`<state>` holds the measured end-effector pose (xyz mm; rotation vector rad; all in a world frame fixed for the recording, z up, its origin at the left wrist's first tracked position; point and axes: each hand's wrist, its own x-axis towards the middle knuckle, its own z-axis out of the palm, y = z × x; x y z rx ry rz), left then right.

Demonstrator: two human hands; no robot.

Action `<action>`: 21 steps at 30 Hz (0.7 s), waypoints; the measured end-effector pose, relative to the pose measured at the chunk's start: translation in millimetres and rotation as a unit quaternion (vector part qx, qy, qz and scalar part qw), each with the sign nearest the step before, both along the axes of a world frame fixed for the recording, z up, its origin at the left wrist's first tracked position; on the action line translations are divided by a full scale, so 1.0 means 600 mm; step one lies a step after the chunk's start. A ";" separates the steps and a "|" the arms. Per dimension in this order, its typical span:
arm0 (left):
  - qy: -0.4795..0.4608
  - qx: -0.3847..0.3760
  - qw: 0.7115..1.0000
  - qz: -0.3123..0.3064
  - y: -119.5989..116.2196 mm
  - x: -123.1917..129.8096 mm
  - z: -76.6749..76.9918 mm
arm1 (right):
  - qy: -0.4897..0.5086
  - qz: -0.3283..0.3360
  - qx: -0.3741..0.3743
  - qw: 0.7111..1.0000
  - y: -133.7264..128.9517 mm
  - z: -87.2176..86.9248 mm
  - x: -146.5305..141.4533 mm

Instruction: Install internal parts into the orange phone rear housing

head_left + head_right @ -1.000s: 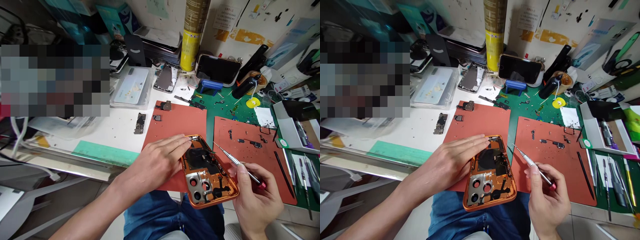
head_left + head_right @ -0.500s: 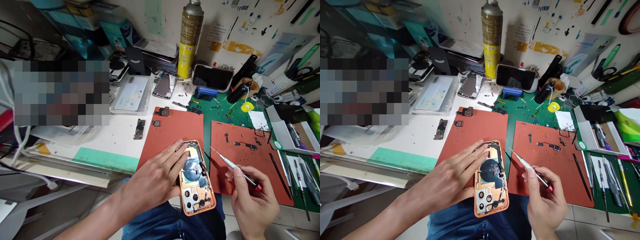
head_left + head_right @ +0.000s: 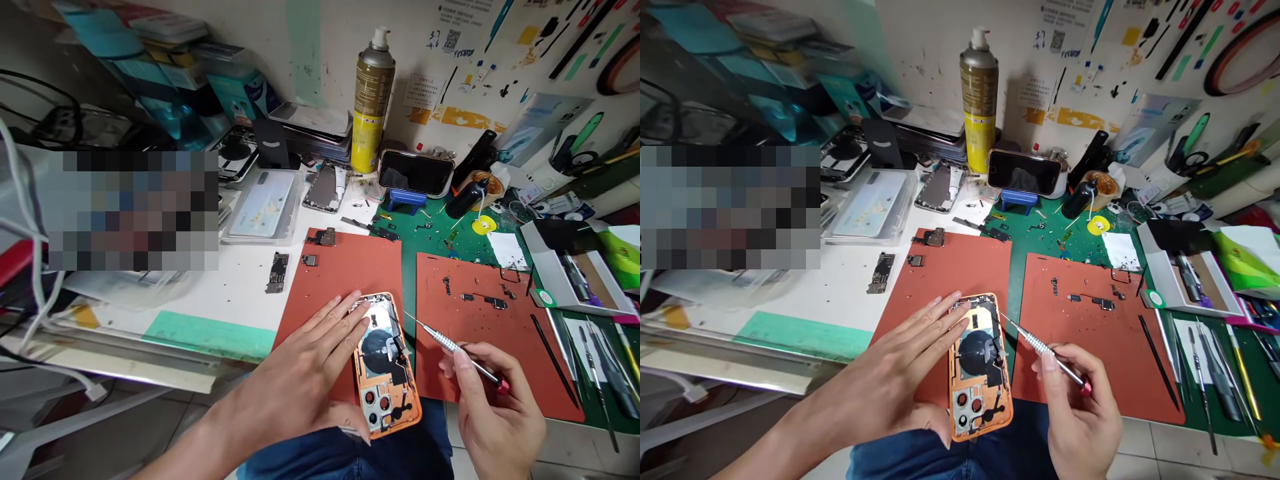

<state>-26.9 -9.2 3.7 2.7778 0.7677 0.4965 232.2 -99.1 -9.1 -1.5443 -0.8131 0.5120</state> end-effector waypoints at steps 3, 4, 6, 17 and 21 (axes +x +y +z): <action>-0.062 0.027 0.997 0.028 0.001 0.003 0.005 | 0.030 0.034 -0.005 0.999 -0.001 -0.003 0.006; -0.094 0.021 0.994 0.047 0.002 0.006 0.005 | 0.043 0.049 -0.009 0.998 -0.002 -0.003 0.008; -0.150 -0.010 0.984 0.092 0.002 0.013 0.005 | 0.067 0.080 -0.016 0.994 -0.003 -0.003 0.011; -0.235 -0.136 0.956 0.110 0.013 0.029 -0.004 | 0.116 0.175 -0.041 0.977 -0.004 -0.010 0.007; -0.258 -0.150 0.950 0.090 0.013 0.027 -0.004 | 0.105 0.183 -0.045 0.977 -0.004 -0.014 0.005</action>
